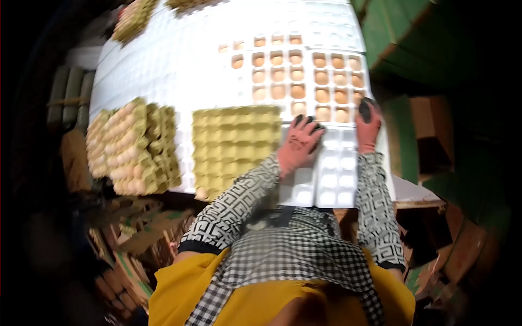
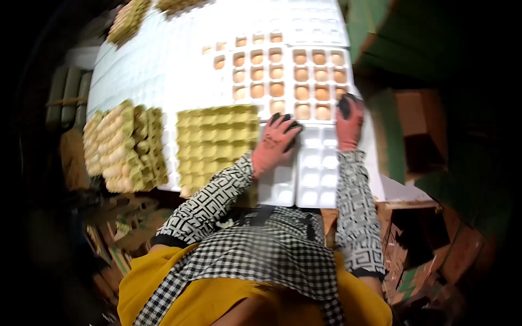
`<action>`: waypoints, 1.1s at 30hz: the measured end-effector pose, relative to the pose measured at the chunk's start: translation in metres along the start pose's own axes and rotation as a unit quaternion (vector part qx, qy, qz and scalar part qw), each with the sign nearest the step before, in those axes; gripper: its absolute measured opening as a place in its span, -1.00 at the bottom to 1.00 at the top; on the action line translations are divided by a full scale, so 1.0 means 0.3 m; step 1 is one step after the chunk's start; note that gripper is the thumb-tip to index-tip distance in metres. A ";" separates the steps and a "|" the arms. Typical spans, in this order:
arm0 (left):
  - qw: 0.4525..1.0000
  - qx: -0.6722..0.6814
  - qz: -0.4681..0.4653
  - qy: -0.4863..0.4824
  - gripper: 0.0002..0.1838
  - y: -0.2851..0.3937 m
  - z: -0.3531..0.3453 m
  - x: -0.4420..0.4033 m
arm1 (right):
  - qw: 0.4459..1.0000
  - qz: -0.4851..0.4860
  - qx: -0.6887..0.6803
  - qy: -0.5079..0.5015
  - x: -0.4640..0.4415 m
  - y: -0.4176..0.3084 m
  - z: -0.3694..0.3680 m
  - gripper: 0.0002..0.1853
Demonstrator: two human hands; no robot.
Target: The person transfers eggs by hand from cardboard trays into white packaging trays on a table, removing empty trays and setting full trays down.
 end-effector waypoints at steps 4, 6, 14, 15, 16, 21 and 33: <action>0.997 0.025 0.049 0.045 -0.53 -0.034 0.387 0.095 | 0.985 -0.112 -0.129 0.010 0.026 -0.339 0.112 -0.64; 0.980 0.003 0.192 0.051 -0.59 -0.145 0.623 0.238 | 0.976 -0.050 -0.185 -0.104 0.135 -0.562 0.107 -0.60; 0.962 -0.109 0.178 -0.175 -0.26 -0.337 0.798 0.885 | 0.818 0.185 0.044 -0.543 0.764 -0.999 -0.163 -0.37; 0.966 -0.095 0.169 -0.170 -0.31 -0.344 0.811 0.895 | 0.825 0.176 0.055 -0.535 0.773 -1.010 -0.158 -0.36; 0.969 -0.064 0.176 -0.161 -0.36 -0.338 0.827 0.877 | 0.833 0.165 0.069 -0.524 0.765 -1.014 -0.146 -0.35; 0.936 0.194 0.287 -0.061 -0.48 -0.248 0.854 0.744 | 0.823 0.118 -0.154 -0.534 0.748 -1.156 -0.073 -0.22; 0.868 -0.159 0.470 0.000 -0.19 -0.405 0.675 0.886 | 0.995 0.046 0.046 -0.082 0.272 -0.358 0.098 -0.53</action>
Point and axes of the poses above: each hand's wrist, its own x-axis away from the middle knuckle, its own z-axis out of the back of the hand, y = z × x, the point moved 5 cm from there along -x, towards the middle knuckle, and after that the axes turned 7 degrees about y, right-handed, at the moved point
